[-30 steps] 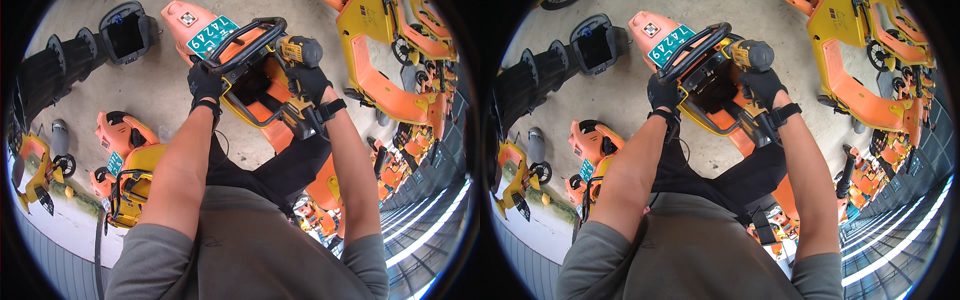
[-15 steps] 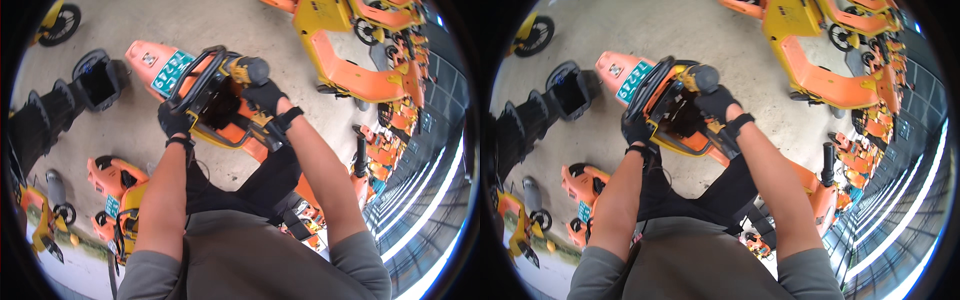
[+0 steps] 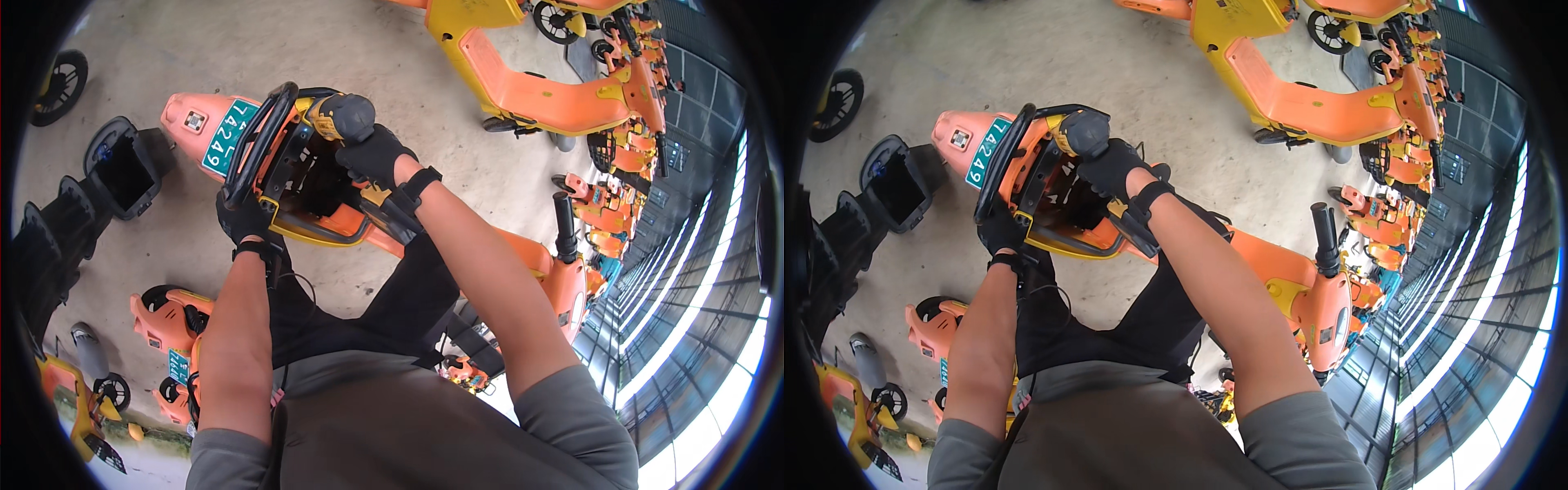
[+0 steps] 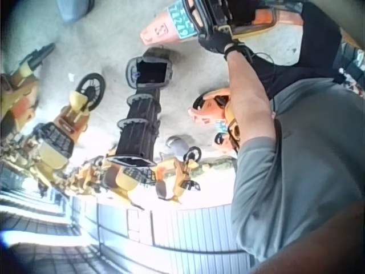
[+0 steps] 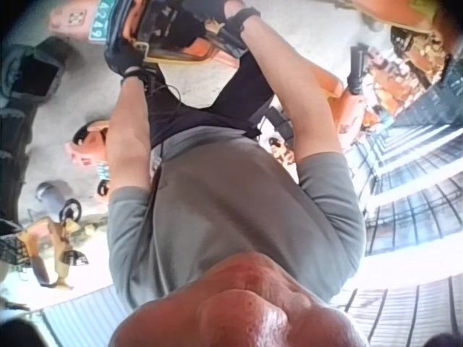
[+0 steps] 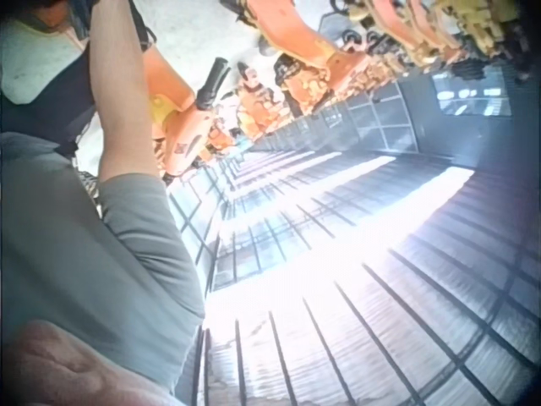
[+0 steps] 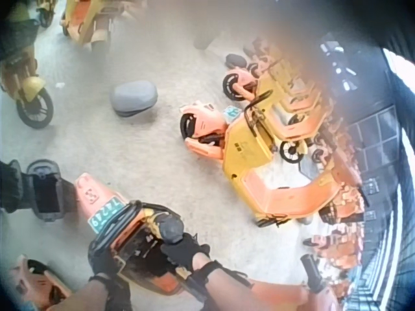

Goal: The person uses a power drill to unscrew and remove internal components from the battery compartments of multiple orange scooters, handling several black plastic casings and placing them on the ground.

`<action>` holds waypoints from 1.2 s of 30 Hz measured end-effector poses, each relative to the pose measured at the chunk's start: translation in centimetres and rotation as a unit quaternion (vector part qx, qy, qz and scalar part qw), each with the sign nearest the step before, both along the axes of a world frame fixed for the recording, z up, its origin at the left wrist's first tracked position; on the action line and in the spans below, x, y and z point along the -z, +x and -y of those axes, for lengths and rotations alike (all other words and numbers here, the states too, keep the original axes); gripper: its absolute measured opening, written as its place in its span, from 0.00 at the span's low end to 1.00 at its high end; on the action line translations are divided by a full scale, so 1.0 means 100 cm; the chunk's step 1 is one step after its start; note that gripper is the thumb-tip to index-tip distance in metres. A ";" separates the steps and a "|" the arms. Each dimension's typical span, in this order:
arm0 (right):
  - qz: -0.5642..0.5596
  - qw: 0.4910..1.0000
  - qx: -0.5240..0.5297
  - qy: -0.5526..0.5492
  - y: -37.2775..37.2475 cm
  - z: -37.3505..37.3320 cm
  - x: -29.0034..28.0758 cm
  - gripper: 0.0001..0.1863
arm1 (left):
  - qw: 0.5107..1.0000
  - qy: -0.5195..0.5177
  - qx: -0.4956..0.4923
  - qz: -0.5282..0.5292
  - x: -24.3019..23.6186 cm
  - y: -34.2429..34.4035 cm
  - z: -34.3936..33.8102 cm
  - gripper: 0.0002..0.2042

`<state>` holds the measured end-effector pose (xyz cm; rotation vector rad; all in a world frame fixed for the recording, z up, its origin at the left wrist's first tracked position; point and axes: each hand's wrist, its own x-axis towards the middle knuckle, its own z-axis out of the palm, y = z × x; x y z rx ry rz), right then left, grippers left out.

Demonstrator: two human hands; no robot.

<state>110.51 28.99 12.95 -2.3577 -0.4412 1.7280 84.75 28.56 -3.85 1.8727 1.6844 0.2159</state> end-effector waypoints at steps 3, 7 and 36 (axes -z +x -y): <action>0.002 1.000 -0.018 -0.009 -0.004 -0.006 -0.007 0.11 | 0.992 -0.072 0.064 -0.087 0.028 -0.019 0.002 0.31; 0.002 1.000 -0.018 -0.006 -0.003 -0.003 -0.006 0.11 | 0.992 -0.070 0.054 -0.085 0.023 -0.014 0.001 0.30; -0.002 1.000 -0.030 -0.007 0.004 0.004 0.008 0.11 | 0.945 -0.149 -0.243 0.162 -0.039 0.018 -0.012 0.11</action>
